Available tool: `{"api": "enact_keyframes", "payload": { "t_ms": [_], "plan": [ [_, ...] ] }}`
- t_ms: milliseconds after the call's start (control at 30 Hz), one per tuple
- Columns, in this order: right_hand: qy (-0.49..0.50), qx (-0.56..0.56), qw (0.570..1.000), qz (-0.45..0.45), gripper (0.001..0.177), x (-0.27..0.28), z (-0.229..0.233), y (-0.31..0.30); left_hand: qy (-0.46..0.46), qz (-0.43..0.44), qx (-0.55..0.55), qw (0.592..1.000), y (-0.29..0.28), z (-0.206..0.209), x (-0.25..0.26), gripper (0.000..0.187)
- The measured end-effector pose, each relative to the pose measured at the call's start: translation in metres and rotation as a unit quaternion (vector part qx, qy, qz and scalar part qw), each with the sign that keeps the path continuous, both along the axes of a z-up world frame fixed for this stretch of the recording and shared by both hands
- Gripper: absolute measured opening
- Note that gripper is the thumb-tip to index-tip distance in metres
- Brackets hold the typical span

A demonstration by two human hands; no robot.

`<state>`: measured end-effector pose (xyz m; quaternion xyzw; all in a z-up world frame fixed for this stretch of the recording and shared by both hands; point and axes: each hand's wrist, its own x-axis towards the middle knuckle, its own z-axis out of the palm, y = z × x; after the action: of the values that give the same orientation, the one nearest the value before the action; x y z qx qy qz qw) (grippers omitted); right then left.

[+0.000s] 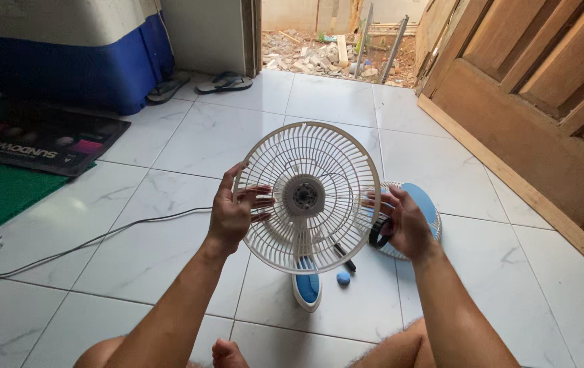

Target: The person sits on the floor and disassembles a small electric desk fan. They remove the front grille, unscrew the blue blade cap, take off the blades, detach the rear grille and motor housing cover, and use a screwdriver on the motor housing parts.

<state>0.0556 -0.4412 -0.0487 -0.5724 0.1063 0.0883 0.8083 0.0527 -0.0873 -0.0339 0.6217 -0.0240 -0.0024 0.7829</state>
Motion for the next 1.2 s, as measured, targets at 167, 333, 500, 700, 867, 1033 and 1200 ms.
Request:
{"api": "enact_keyframes", "payload": {
  "t_ms": [167,333,500,700,867,1033,1200],
  "plan": [
    [0.066,0.013,0.997,-0.044,0.033,0.018,-0.063,-0.03,0.015,0.089,-0.054,0.994,0.004,0.005,0.003,0.055],
    [0.097,-0.142,0.985,-0.014,0.025,0.038,-0.134,-0.042,0.004,0.127,-0.029,0.991,0.033,0.015,0.005,0.055],
    [0.124,-0.32,0.939,-0.017,0.02,0.053,-0.205,-0.052,0.007,0.146,0.013,0.989,0.055,0.02,0.005,0.056],
    [0.034,-0.601,0.798,0.03,0.028,0.046,-0.216,-0.042,-0.027,0.152,0.08,0.985,0.064,0.014,0.002,0.066],
    [0.013,-0.756,0.643,0.124,0.044,0.019,-0.167,0.02,-0.015,0.122,0.076,0.99,0.057,0.016,0.003,0.063],
    [-0.004,-0.79,0.594,0.155,0.034,0.007,-0.155,0.045,-0.044,0.105,0.1,0.988,0.033,0.016,0.003,0.06],
    [0.068,-0.593,0.802,0.021,0.034,0.022,-0.151,0.022,-0.089,0.087,0.165,0.978,0.018,0.013,0.004,0.061]
  ]
}}
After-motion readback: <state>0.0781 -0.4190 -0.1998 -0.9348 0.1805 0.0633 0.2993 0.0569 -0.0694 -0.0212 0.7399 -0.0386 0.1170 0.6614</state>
